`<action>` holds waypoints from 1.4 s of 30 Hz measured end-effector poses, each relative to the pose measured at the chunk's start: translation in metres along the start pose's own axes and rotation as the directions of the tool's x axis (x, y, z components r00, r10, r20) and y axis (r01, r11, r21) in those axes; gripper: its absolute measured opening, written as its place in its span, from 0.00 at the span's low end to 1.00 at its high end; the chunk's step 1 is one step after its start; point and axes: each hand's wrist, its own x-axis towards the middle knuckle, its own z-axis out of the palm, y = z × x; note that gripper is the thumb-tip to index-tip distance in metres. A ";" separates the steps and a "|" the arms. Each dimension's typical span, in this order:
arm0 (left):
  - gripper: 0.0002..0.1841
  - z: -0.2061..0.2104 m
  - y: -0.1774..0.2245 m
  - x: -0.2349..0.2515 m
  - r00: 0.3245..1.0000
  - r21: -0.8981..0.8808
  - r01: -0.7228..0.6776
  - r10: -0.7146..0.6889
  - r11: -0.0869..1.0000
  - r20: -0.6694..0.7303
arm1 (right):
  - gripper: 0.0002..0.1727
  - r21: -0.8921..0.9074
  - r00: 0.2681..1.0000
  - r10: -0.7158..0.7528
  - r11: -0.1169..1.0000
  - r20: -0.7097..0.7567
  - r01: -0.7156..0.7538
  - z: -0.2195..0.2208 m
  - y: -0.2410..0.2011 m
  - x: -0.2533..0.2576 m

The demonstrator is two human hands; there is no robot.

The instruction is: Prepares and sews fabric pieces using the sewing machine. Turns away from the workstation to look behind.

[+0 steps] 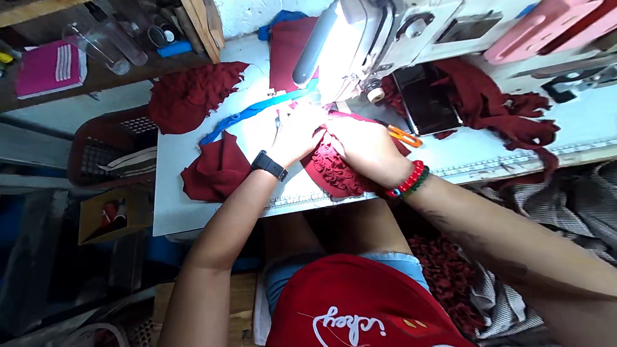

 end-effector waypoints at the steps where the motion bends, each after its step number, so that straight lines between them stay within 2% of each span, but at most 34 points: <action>1: 0.13 -0.005 0.001 -0.001 1.000 0.022 0.007 -0.008 1.000 0.028 | 0.13 0.014 1.000 -0.010 1.000 0.013 0.010 -0.004 -0.004 -0.007; 4: 0.12 -0.011 0.006 -0.006 1.000 0.038 -0.014 0.014 0.999 -0.004 | 0.16 0.101 0.995 0.041 0.994 0.092 -0.051 -0.015 -0.012 -0.018; 6: 0.14 -0.007 0.011 -0.009 0.995 0.004 -0.086 0.086 0.996 -0.058 | 0.14 0.153 0.991 0.056 0.985 0.121 -0.075 -0.018 -0.010 -0.019; 10: 0.15 -0.004 0.013 -0.015 0.990 0.019 -0.140 0.139 0.990 0.038 | 0.10 0.182 0.984 0.044 0.980 0.170 -0.076 -0.019 -0.011 -0.020; 14: 0.15 -0.007 0.010 -0.015 0.986 0.027 -0.150 0.147 0.988 0.080 | 0.16 0.167 0.991 0.032 0.984 0.128 -0.053 -0.029 0.006 -0.009; 15: 0.15 -0.007 0.009 -0.015 0.984 0.040 -0.165 0.161 0.986 0.076 | 0.13 0.169 0.995 0.024 0.985 0.100 -0.041 -0.031 0.010 -0.003; 16: 0.15 -0.008 0.009 -0.014 0.980 0.049 -0.189 0.185 0.981 0.070 | 0.14 0.162 0.998 -0.019 0.987 0.067 0.008 -0.028 0.016 0.002; 17: 0.15 -0.009 0.009 -0.014 0.974 0.050 -0.222 0.220 0.974 0.053 | 0.18 0.139 0.996 -0.077 0.988 0.048 0.070 -0.022 0.024 0.006; 20: 0.16 -0.008 0.004 -0.012 0.948 0.054 -0.315 0.313 0.947 0.054 | 0.24 0.117 0.982 -0.173 0.980 0.075 0.164 -0.003 0.042 0.009; 23: 0.16 -0.002 -0.004 -0.010 0.932 0.002 -0.362 0.362 0.932 0.024 | 0.24 0.097 0.975 -0.218 0.972 0.037 0.214 0.004 0.051 0.006; 28: 0.15 0.001 -0.005 -0.010 0.945 -0.022 -0.325 0.326 0.945 0.038 | 0.19 0.083 0.976 -0.215 0.973 -0.034 0.217 0.002 0.044 0.002; 32: 0.16 0.003 -0.009 -0.010 0.959 -0.024 -0.278 0.279 0.960 0.052 | 0.21 0.035 0.981 -0.192 0.981 -0.022 0.193 0.005 0.044 0.005; 35: 0.17 0.002 -0.010 -0.008 0.961 -0.001 -0.274 0.274 0.962 0.044 | 0.23 -0.002 0.988 -0.142 0.990 0.064 0.143 0.001 0.039 0.010; 38: 0.14 -0.001 -0.005 -0.004 0.956 0.030 -0.289 0.287 0.957 0.052 | 0.24 0.080 0.994 -0.027 0.997 0.104 0.019 -0.010 0.034 0.016; 40: 0.15 -0.004 -0.003 -0.003 0.971 -0.022 -0.225 0.226 0.974 0.084 | 0.22 0.187 0.981 0.075 0.976 0.179 -0.109 -0.021 0.029 0.016; 42: 0.17 -0.008 -0.001 0.000 0.985 -0.103 -0.141 0.150 0.985 0.087 | 0.16 0.284 0.951 0.135 0.934 0.280 -0.217 -0.027 0.028 0.017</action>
